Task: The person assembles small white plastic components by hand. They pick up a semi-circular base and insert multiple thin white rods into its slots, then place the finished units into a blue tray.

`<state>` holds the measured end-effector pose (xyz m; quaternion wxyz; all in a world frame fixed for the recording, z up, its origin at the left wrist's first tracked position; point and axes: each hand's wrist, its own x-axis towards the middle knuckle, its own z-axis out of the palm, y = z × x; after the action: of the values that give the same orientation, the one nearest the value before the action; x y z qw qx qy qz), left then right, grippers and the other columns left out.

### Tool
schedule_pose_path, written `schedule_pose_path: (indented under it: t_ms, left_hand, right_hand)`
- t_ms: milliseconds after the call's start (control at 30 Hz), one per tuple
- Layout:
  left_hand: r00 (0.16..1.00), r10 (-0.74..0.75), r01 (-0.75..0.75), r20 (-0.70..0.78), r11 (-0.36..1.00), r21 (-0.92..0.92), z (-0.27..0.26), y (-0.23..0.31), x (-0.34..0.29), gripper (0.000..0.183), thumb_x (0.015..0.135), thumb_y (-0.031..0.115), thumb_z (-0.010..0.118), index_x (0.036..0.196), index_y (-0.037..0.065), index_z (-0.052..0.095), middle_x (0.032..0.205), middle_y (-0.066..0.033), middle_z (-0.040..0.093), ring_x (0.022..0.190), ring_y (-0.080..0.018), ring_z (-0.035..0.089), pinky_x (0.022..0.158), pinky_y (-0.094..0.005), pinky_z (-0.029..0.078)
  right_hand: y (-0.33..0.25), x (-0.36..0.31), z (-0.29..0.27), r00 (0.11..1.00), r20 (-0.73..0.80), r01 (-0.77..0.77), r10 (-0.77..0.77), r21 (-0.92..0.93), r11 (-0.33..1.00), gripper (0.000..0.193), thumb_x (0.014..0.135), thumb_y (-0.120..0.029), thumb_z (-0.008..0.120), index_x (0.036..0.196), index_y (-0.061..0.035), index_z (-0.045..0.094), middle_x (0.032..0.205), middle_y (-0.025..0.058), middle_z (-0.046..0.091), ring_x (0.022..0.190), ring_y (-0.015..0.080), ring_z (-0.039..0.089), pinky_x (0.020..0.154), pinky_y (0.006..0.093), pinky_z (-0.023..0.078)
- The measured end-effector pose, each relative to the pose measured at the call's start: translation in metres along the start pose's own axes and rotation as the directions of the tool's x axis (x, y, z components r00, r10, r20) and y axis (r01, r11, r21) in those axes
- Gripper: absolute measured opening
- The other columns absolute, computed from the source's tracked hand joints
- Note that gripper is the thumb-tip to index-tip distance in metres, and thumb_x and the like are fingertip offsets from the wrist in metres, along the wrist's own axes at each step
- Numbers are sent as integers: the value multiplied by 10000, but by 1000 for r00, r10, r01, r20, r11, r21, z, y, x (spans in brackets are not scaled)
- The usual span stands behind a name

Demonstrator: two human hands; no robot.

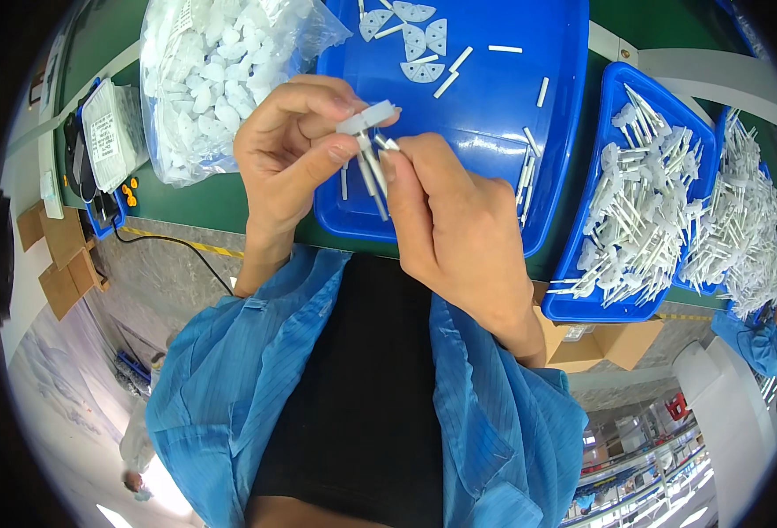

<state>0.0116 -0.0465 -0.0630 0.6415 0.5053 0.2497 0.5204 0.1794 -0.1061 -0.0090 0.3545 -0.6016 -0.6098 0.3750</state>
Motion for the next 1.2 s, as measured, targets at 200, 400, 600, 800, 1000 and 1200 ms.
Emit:
schedule_pose_path:
  t_ms: [200,400,600,800,1000,1200]
  left_hand:
    - [989,-147,147,-17,989,-5,5,4,3,247,831,-121,690,1053,-72,593,1058,-173,661,951,-241,712,842,-294,591]
    - [998,-63,62,-1,996,-58,7,-1,3,223,826,-116,698,1030,-80,616,1052,-171,656,935,-232,714,810,-287,603]
    - [999,16,-18,43,1000,24,-1,-2,4,189,819,-104,710,995,-84,642,1036,-165,636,903,-222,711,787,-278,607]
    - [984,131,-148,118,978,148,-8,9,5,201,767,-42,774,949,-55,690,978,-166,677,845,-208,708,721,-275,580]
    - [965,207,-252,158,897,363,-5,16,9,224,713,17,823,907,-19,717,898,-144,706,782,-224,705,684,-290,553]
    - [958,267,-284,100,925,253,4,13,5,324,671,81,873,931,-23,709,924,-173,709,818,-253,716,715,-314,570]
  right_hand:
    - [5,-1,7,997,-53,51,-52,-36,998,61,946,-66,600,989,-22,598,723,155,663,601,312,685,508,367,505]
    - [7,-3,4,996,-71,55,-57,-36,998,83,961,-79,591,1019,-21,604,752,129,683,630,299,701,523,346,521]
    - [9,1,1,999,44,-30,23,171,985,94,979,-94,575,1020,-15,605,770,108,684,615,265,695,519,330,513]
    - [14,-4,18,991,-87,122,-101,284,951,88,942,-73,621,1009,-18,605,666,76,620,506,213,615,469,317,474]
    - [8,-3,27,898,-255,309,-359,-214,927,148,879,-53,684,998,-17,604,580,52,561,459,213,581,427,311,446]
    - [28,7,13,864,-117,484,-489,-67,872,153,859,-79,697,977,-21,619,697,93,600,559,251,577,504,342,466]
